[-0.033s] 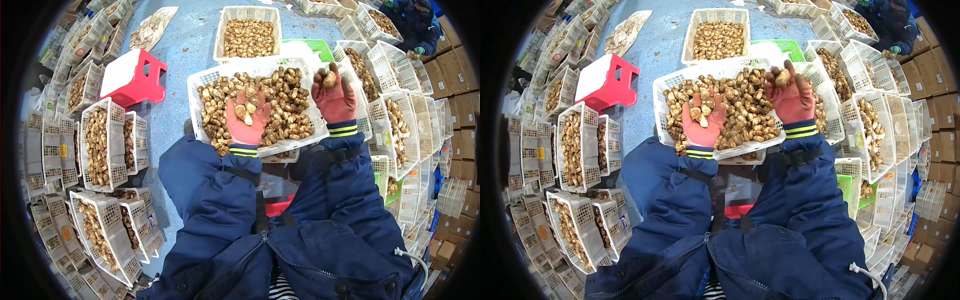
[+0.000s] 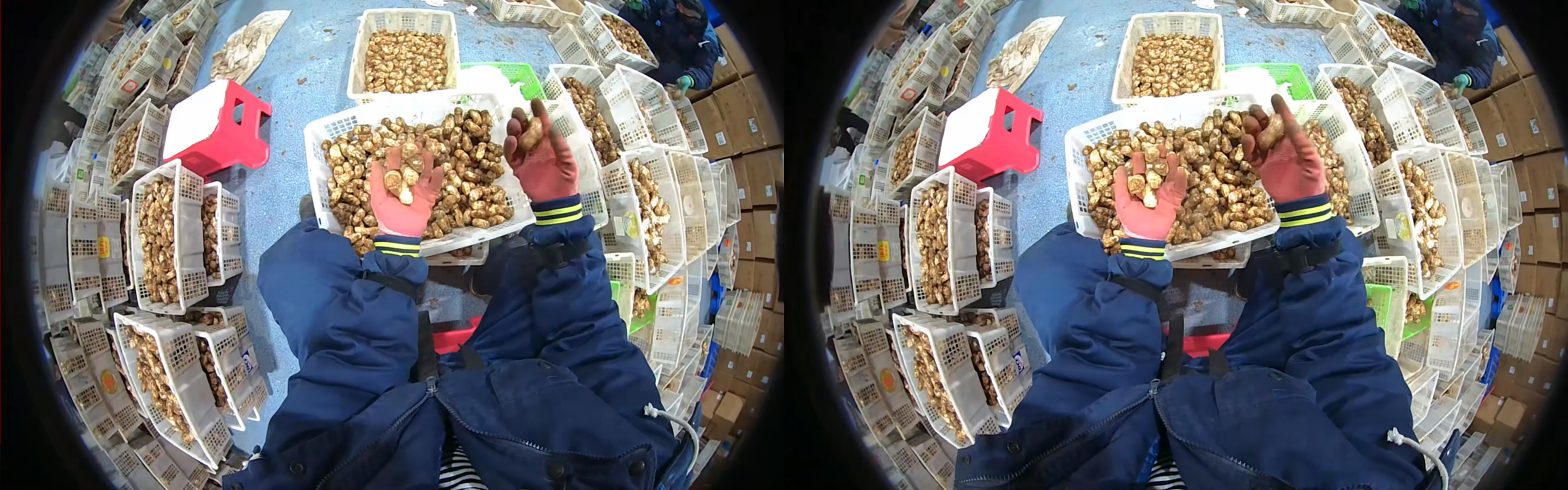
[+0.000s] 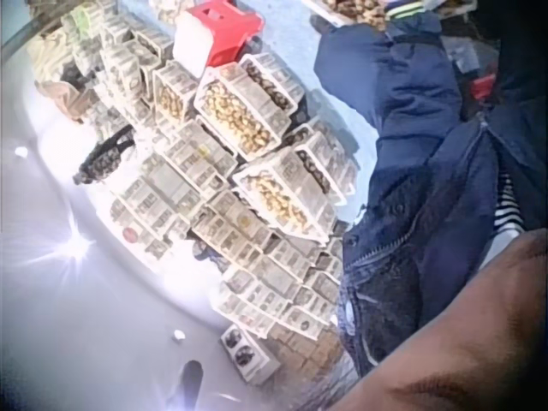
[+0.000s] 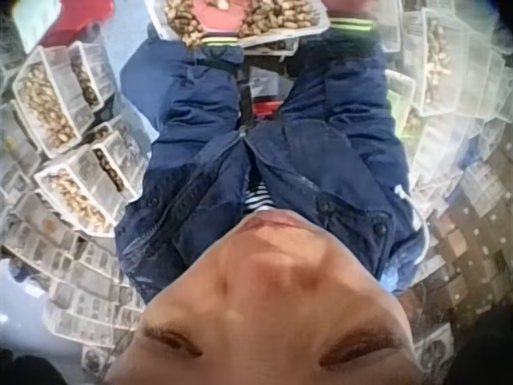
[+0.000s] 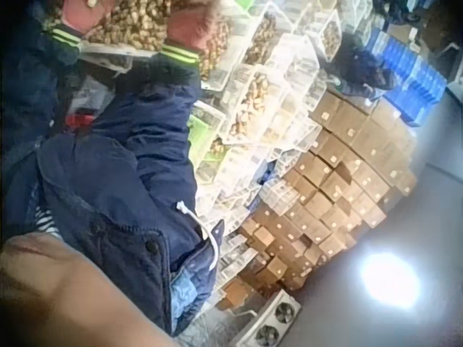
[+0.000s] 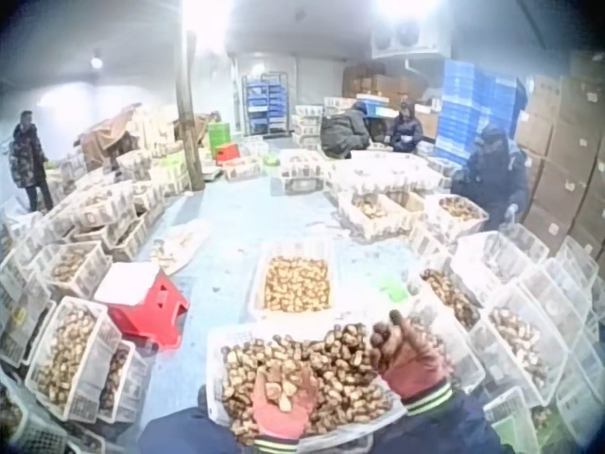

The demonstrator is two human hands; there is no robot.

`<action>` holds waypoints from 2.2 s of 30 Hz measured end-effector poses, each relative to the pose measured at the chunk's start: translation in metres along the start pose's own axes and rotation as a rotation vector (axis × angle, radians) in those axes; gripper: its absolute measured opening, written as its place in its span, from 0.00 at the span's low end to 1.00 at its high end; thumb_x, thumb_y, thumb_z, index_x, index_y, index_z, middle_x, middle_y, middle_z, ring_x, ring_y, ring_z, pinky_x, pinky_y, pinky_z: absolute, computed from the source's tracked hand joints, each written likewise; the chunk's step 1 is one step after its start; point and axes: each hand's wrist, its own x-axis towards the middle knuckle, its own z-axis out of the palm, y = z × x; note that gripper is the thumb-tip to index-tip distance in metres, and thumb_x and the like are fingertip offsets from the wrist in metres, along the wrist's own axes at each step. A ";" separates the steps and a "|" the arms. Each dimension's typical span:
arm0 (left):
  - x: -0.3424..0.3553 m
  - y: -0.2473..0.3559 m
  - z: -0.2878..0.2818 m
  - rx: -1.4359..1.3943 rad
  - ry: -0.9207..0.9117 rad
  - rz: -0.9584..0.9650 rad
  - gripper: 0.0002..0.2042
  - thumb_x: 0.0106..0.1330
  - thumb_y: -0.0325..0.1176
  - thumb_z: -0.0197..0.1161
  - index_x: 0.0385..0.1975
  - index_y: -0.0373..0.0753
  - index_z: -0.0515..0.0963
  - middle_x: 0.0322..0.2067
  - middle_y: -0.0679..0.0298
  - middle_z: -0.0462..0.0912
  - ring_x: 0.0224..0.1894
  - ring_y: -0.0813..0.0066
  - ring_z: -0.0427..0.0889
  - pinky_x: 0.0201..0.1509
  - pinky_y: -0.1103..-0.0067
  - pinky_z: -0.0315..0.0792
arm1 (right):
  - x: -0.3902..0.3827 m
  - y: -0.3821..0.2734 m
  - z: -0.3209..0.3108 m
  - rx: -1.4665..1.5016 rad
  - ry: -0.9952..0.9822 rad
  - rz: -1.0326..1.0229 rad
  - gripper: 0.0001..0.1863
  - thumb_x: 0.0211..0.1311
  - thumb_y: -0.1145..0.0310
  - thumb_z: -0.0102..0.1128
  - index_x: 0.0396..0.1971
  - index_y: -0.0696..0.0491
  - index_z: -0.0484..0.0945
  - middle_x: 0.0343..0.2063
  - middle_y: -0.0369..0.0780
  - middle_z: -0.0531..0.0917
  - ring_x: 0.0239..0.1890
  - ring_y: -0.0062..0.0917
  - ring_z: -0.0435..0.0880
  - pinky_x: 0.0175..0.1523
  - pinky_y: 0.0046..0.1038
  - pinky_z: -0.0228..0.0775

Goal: The person sits on a low stool and repeatedly picks up ginger roots from a white crate, turns them over, and places them into a green crate. The person handles the ginger by hand without tools, moving items one at a time between crates.

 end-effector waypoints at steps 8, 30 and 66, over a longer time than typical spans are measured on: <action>0.002 0.007 -0.012 -0.025 -0.108 -0.131 0.18 0.70 0.53 0.52 0.49 0.51 0.78 0.58 0.53 0.73 0.58 0.54 0.73 0.51 0.60 0.77 | -0.002 -0.032 -0.026 -0.463 0.288 -0.181 0.29 0.65 0.70 0.58 0.64 0.56 0.61 0.50 0.49 0.76 0.46 0.32 0.79 0.50 0.31 0.72; 0.000 -0.003 -0.001 0.134 0.046 -0.385 0.21 0.72 0.47 0.49 0.59 0.43 0.70 0.55 0.51 0.75 0.56 0.53 0.76 0.52 0.63 0.78 | 0.009 0.047 -0.005 -0.588 0.224 0.147 0.22 0.70 0.62 0.56 0.56 0.61 0.71 0.46 0.41 0.82 0.42 0.27 0.84 0.46 0.28 0.77; 0.029 0.040 -0.126 0.600 1.023 -0.251 0.38 0.68 0.59 0.47 0.72 0.47 0.44 0.74 0.58 0.40 0.74 0.55 0.44 0.69 0.46 0.47 | 0.088 0.118 -0.163 -1.987 0.234 0.875 0.32 0.65 0.48 0.46 0.66 0.46 0.64 0.59 0.51 0.74 0.63 0.42 0.71 0.66 0.36 0.61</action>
